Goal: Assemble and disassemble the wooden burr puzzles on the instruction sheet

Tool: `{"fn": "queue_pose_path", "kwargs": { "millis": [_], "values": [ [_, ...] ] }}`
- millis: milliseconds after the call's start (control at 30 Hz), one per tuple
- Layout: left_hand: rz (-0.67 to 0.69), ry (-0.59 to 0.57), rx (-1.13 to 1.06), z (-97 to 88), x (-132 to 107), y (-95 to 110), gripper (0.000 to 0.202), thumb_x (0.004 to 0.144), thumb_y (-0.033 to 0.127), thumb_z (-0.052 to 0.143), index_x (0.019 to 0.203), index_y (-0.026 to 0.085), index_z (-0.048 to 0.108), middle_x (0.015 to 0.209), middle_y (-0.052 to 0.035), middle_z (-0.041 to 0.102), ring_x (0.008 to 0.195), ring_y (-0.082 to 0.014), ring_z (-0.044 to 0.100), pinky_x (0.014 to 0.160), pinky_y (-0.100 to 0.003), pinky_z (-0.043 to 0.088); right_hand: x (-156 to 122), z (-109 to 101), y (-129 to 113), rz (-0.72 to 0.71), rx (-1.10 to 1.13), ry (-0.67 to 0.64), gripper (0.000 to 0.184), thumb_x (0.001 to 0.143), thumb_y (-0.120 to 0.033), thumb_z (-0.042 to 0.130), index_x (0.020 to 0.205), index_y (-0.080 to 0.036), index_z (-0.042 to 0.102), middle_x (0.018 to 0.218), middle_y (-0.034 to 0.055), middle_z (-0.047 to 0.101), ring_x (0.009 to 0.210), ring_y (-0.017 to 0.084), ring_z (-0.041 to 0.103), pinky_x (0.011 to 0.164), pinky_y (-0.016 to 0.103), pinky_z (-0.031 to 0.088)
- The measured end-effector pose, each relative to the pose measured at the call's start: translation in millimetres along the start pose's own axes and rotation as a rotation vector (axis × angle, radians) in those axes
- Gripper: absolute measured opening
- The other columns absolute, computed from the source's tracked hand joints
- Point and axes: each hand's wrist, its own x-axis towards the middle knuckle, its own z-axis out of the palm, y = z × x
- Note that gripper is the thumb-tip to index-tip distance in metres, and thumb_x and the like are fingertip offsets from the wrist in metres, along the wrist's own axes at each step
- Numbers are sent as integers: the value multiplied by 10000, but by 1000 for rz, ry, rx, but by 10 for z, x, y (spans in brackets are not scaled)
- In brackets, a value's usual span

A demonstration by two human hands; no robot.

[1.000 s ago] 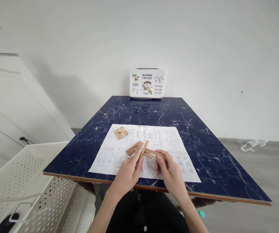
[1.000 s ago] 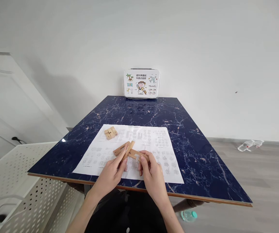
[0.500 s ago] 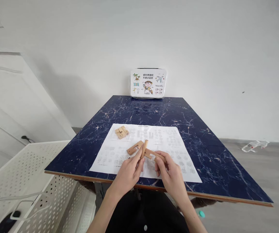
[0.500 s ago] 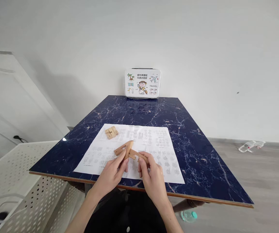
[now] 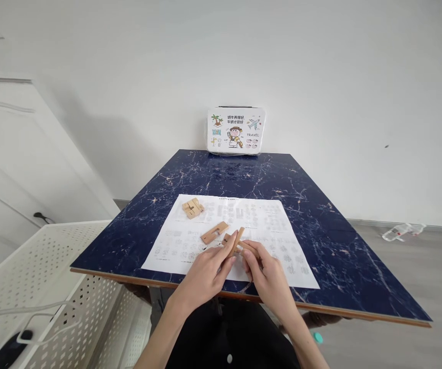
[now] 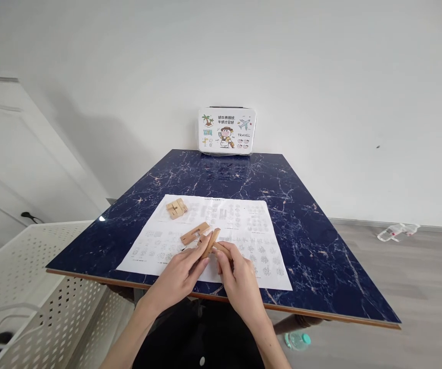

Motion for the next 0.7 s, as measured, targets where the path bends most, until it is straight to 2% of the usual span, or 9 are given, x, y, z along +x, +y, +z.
{"fn": "queue_pose_path", "kwargs": {
  "millis": [100, 200, 333, 433, 567, 700],
  "values": [
    [18, -38, 21, -1, 0, -5, 637, 1126, 326, 402, 1695, 386, 124, 1437, -63, 671, 1238, -256, 681, 1016, -416, 575, 4, 14, 22, -1, -17, -15, 363, 1114, -501, 398, 1202, -209, 594, 696, -18, 563, 595, 167, 518, 599, 295, 415],
    [47, -54, 25, -3, 5, 1, 651, 1124, 292, 404, 1692, 404, 107, 1557, -42, 583, 1340, -253, 629, 1084, -435, 546, 8, 28, 26, -3, -36, -30, 350, 1117, -505, 383, 1114, -212, 576, 681, -27, 527, 587, 164, 497, 585, 292, 394],
    [62, -52, 30, 5, 9, 16, 662, 1128, 277, 394, 1689, 423, 75, 1627, -16, 507, 1386, -245, 598, 1111, -437, 533, 9, 41, 7, 9, -32, -42, 368, 1124, -515, 335, 1112, -220, 553, 675, -40, 480, 571, 162, 454, 561, 288, 358],
    [49, -47, 43, 20, 3, 16, 661, 1131, 296, 396, 1689, 424, 65, 1604, -26, 535, 1353, -248, 618, 1089, -441, 543, 7, 52, -8, 14, -34, -43, 382, 1127, -518, 304, 1116, -223, 546, 671, -43, 476, 549, 162, 439, 548, 286, 348],
    [17, -62, 69, 30, -5, 6, 682, 1127, 320, 413, 1694, 409, 45, 1467, -46, 653, 1217, -254, 683, 1010, -431, 579, 5, 70, -19, -29, -106, 2, 365, 1121, -504, 316, 1088, -230, 555, 673, -32, 485, 553, 173, 484, 533, 279, 348],
    [34, -60, 74, 30, -4, 8, 675, 1125, 313, 416, 1693, 413, 65, 1487, -41, 638, 1246, -261, 666, 1038, -444, 561, 3, 73, -16, -59, -137, 23, 352, 1112, -495, 326, 1046, -236, 555, 681, -20, 505, 577, 187, 529, 529, 275, 363]
  ]
}}
